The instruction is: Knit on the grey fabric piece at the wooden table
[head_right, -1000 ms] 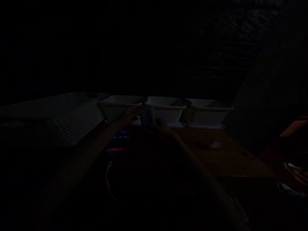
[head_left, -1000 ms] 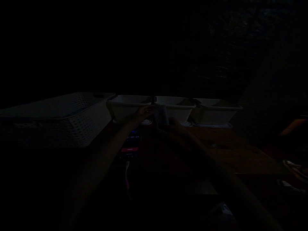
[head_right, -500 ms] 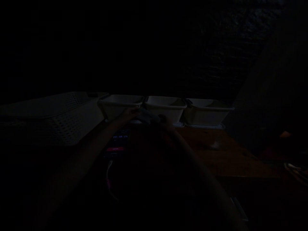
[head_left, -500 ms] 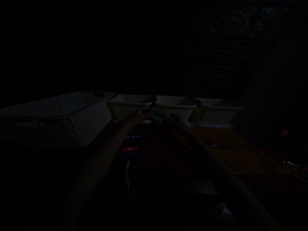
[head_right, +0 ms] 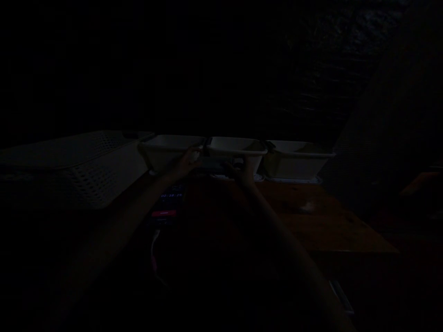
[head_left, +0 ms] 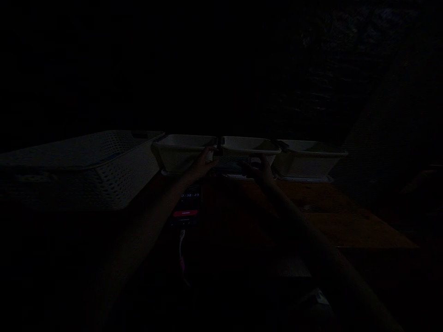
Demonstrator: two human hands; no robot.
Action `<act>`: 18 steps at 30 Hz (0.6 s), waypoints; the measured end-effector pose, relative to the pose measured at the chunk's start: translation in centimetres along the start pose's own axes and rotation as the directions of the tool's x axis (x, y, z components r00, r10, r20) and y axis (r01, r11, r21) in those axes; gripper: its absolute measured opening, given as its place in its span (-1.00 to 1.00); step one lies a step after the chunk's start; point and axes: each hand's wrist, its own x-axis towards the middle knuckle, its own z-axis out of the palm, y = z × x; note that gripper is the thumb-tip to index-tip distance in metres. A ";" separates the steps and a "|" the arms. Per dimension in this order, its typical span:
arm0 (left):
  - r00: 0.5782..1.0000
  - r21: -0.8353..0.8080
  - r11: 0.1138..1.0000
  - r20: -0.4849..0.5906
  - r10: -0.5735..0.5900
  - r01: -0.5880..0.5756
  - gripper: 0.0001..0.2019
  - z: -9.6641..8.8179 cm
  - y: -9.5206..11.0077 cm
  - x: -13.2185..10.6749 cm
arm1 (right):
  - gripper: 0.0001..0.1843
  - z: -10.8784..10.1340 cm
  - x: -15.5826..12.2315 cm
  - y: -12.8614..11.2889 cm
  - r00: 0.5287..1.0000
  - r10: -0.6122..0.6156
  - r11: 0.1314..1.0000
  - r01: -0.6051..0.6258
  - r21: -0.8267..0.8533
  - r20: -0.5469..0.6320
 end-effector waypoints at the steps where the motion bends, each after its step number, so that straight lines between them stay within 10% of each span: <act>1: 1.000 0.008 1.000 0.010 -0.004 0.004 -0.60 0.0 0.2 0.0 | -0.32 0.0 0.0 0.0 1.000 -0.001 1.000 0.001 -0.008 0.006; 18: 0.996 0.013 0.999 0.080 0.039 -0.040 -0.61 0.1 0.6 -0.2 | -0.57 -0.9 0.7 0.2 0.995 0.031 0.995 -0.041 0.095 0.099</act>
